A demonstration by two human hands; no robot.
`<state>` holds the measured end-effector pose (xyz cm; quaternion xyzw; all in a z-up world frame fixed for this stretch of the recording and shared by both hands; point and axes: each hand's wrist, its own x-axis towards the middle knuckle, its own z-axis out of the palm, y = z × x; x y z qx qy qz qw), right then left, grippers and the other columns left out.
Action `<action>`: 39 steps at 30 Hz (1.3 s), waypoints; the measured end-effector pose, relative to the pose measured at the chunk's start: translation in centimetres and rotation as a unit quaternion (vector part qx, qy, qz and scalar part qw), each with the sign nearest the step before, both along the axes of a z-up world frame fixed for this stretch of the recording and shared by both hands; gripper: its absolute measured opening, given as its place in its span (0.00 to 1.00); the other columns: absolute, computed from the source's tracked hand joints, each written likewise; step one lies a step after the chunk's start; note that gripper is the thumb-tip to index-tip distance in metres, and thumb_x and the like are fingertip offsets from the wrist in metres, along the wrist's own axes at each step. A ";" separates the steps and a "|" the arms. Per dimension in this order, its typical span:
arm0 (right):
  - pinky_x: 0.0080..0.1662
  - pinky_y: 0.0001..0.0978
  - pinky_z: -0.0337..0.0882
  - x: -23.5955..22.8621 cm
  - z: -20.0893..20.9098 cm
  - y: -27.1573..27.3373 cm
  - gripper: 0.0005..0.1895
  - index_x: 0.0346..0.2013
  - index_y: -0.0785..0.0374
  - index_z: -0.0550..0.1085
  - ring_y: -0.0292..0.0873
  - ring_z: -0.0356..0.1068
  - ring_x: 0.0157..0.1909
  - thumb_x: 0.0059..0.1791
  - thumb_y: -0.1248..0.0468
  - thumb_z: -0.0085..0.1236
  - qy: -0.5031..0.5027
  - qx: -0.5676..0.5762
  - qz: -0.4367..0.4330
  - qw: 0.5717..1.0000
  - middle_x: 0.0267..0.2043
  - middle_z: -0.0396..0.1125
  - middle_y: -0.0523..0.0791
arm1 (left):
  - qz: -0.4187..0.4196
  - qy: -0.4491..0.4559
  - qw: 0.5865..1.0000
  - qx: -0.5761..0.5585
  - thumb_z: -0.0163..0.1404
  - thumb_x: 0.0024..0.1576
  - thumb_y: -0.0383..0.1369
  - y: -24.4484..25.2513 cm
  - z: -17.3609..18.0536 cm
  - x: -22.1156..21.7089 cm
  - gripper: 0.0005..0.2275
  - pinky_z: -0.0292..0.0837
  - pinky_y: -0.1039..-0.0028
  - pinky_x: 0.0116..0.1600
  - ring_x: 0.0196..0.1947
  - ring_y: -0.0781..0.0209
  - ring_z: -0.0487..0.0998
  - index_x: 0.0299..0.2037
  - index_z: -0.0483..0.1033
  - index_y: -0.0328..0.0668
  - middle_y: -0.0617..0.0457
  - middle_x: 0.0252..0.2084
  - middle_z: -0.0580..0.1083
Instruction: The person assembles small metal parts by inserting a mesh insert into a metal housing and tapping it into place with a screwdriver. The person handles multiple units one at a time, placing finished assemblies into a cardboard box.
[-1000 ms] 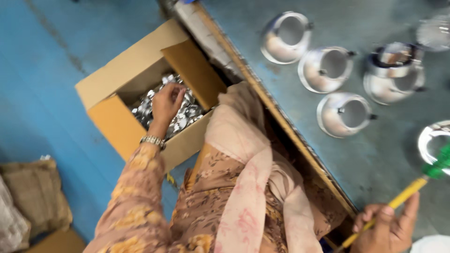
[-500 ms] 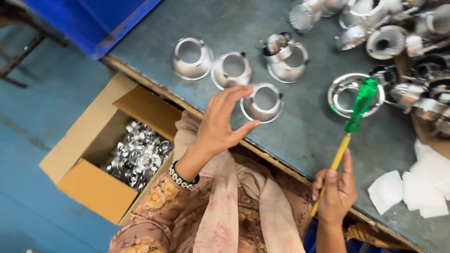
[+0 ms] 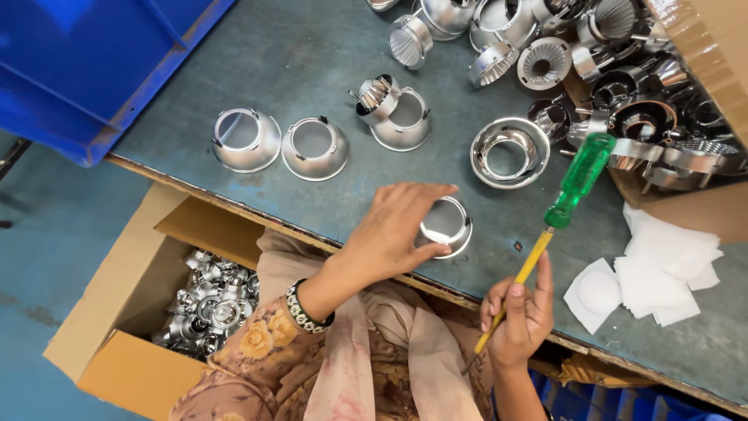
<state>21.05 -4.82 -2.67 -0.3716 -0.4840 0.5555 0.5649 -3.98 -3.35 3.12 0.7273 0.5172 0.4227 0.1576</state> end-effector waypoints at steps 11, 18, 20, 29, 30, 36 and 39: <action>0.21 0.21 0.59 -0.1 0.3 0.4 0.32 0.78 0.62 0.49 0.32 0.55 0.20 0.59 0.62 0.43 -0.005 -0.015 0.027 1.000 0.24 0.58 0.44 | 0.038 0.188 0.981 0.000 0.69 0.44 0.34 8.8 3.9 -10.7 0.45 0.56 0.50 0.68 0.68 0.38 0.63 0.73 0.56 0.51 0.41 0.70 0.61; 0.21 0.21 0.58 -0.1 0.2 0.4 0.33 0.78 0.63 0.49 0.32 0.55 0.20 0.59 0.62 0.43 0.004 -0.014 0.014 1.000 0.23 0.58 0.44 | 0.032 0.181 0.952 -0.246 0.70 0.44 0.44 13.9 4.3 -14.1 0.40 0.68 0.58 0.60 0.58 0.41 0.75 0.66 0.62 0.53 0.45 0.58 0.75; 0.21 0.21 0.58 -0.1 0.0 0.3 0.33 0.78 0.63 0.49 0.32 0.55 0.20 0.59 0.62 0.43 0.004 -0.013 0.015 1.000 0.24 0.58 0.44 | 0.038 0.169 0.968 -0.180 0.71 0.44 0.43 12.8 4.9 -13.6 0.37 0.69 0.58 0.57 0.57 0.41 0.76 0.64 0.65 0.49 0.45 0.58 0.76; 0.22 0.20 0.57 -0.1 1.0 0.8 0.32 0.76 0.66 0.52 0.31 0.53 0.20 0.59 0.60 0.45 0.035 -0.047 0.033 0.998 0.24 0.56 0.43 | -0.079 0.298 0.950 -0.047 0.55 0.47 0.19 0.8 6.8 -6.8 0.29 0.72 0.62 0.55 0.55 0.49 0.72 0.60 0.71 0.53 0.53 0.63 0.69; 0.22 0.20 0.57 -0.2 1.1 0.6 0.32 0.76 0.66 0.52 0.31 0.53 0.21 0.60 0.60 0.45 0.035 -0.044 0.031 0.998 0.24 0.56 0.43 | -0.080 0.293 0.952 -0.048 0.55 0.48 0.20 0.0 6.4 -6.6 0.28 0.72 0.62 0.56 0.56 0.49 0.71 0.60 0.71 0.55 0.53 0.63 0.68; 0.22 0.20 0.56 -0.4 1.5 0.5 0.31 0.76 0.66 0.52 0.31 0.52 0.20 0.59 0.59 0.46 0.007 -0.041 0.028 0.999 0.24 0.55 0.42 | -0.082 0.242 0.959 -0.124 0.62 0.33 0.33 -2.0 5.2 -8.1 0.46 0.71 0.60 0.57 0.59 0.44 0.68 0.70 0.60 0.50 0.48 0.68 0.63; 0.21 0.20 0.56 -0.4 1.7 0.6 0.32 0.75 0.67 0.53 0.31 0.52 0.19 0.59 0.59 0.46 0.005 -0.040 0.029 0.999 0.23 0.55 0.42 | -0.040 0.143 0.981 -0.126 0.67 0.32 0.43 -3.3 4.6 -7.6 0.51 0.67 0.56 0.62 0.62 0.41 0.66 0.72 0.56 0.45 0.43 0.66 0.63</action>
